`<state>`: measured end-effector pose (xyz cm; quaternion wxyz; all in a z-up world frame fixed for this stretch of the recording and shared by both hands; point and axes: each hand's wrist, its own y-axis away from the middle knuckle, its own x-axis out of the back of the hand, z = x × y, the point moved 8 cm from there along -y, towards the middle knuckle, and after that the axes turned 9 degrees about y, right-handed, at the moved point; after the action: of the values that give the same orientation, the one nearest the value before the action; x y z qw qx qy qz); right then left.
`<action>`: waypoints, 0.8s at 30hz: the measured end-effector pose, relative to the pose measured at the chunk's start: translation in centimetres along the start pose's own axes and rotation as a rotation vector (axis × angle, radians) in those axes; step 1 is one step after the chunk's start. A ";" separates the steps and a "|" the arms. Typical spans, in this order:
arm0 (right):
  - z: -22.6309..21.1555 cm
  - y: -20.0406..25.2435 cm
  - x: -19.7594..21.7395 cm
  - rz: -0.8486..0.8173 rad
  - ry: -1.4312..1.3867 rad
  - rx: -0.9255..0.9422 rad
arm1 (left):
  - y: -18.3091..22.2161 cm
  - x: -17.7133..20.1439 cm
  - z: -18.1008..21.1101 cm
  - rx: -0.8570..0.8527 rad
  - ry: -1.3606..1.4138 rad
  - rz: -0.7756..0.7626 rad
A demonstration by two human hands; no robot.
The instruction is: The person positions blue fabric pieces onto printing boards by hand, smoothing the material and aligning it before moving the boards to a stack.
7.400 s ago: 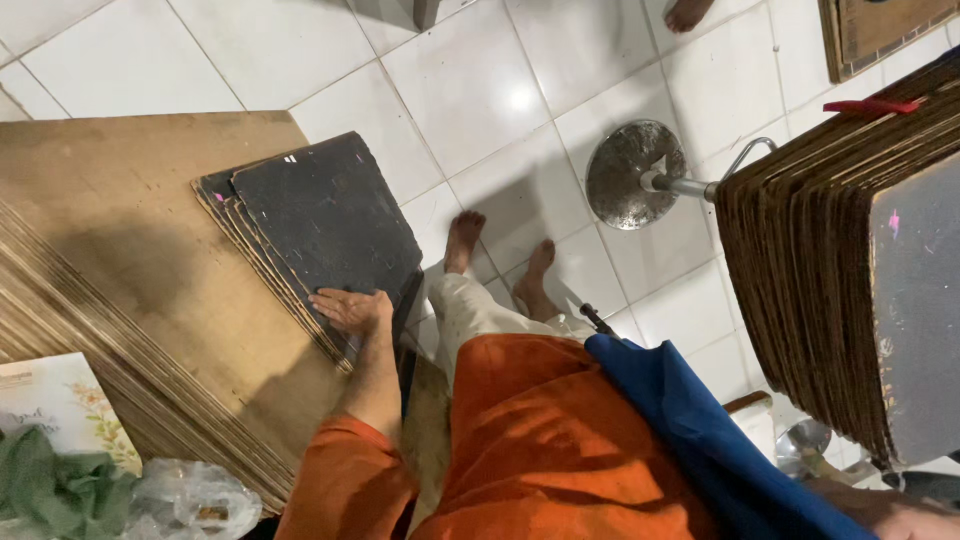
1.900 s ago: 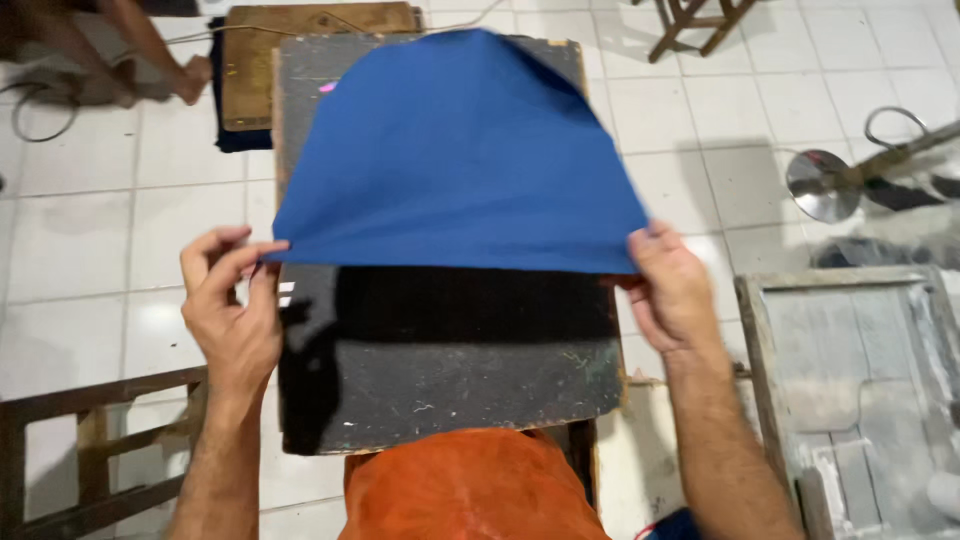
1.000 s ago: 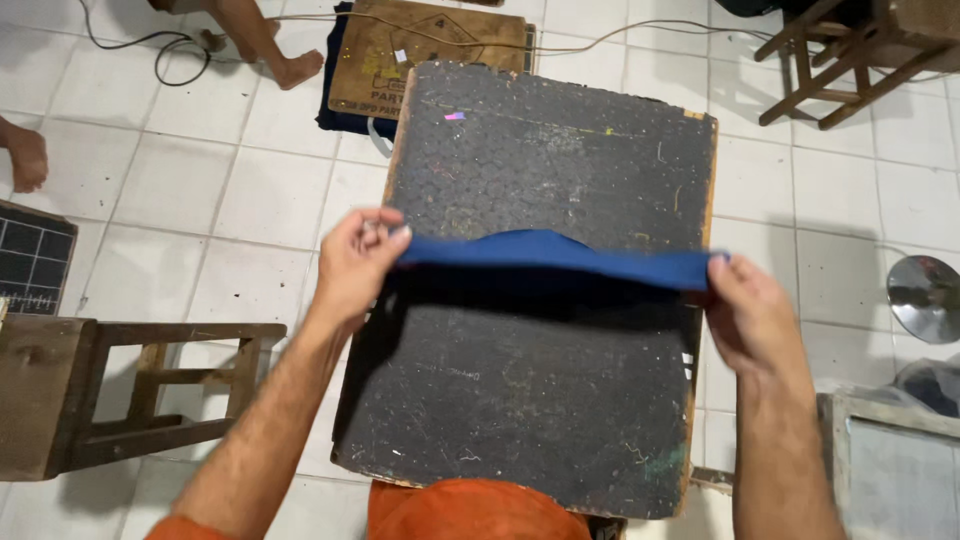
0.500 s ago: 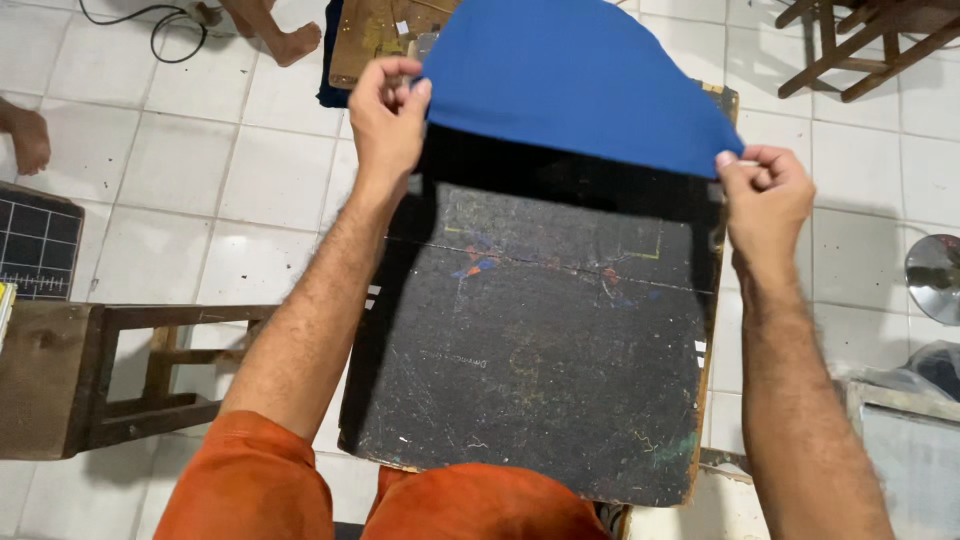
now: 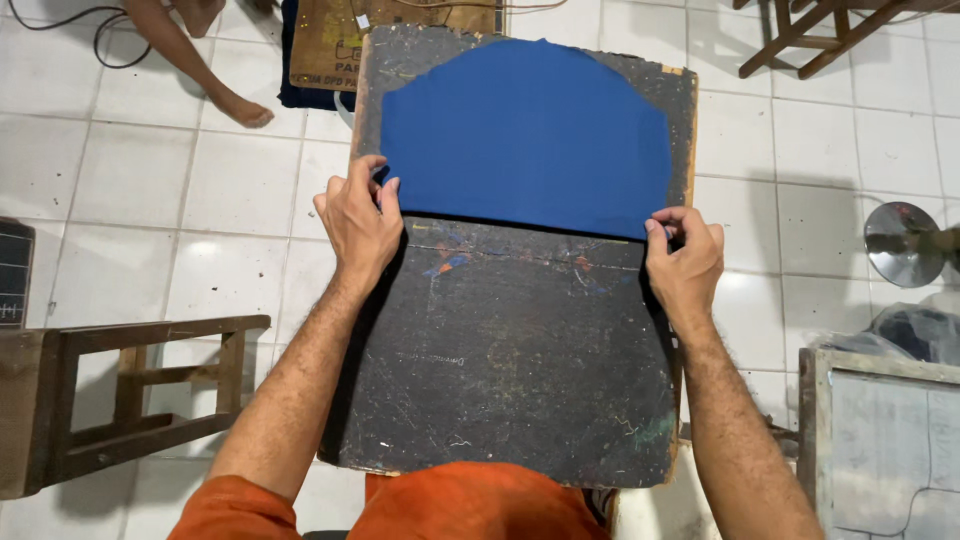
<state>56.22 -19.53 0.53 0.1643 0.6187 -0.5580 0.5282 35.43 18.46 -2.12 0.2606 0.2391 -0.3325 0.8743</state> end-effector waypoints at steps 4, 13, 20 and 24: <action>0.0 1.0 0.6 0.007 -0.001 -0.008 | 1.1 0.5 1.0 -0.058 -0.036 0.019; -0.7 2.2 1.2 -0.034 -0.020 0.024 | 3.1 1.7 1.2 -0.119 -0.085 0.030; -0.3 2.8 1.3 -0.044 -0.017 0.029 | 3.5 2.2 1.6 -0.130 -0.048 0.053; -0.5 3.3 1.7 -0.046 -0.031 0.023 | 3.6 2.5 1.9 -0.135 -0.029 0.055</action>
<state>52.83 -21.03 0.89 0.1605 0.6414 -0.5401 0.5208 31.85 15.58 -1.04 0.2473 0.2244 -0.4010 0.8531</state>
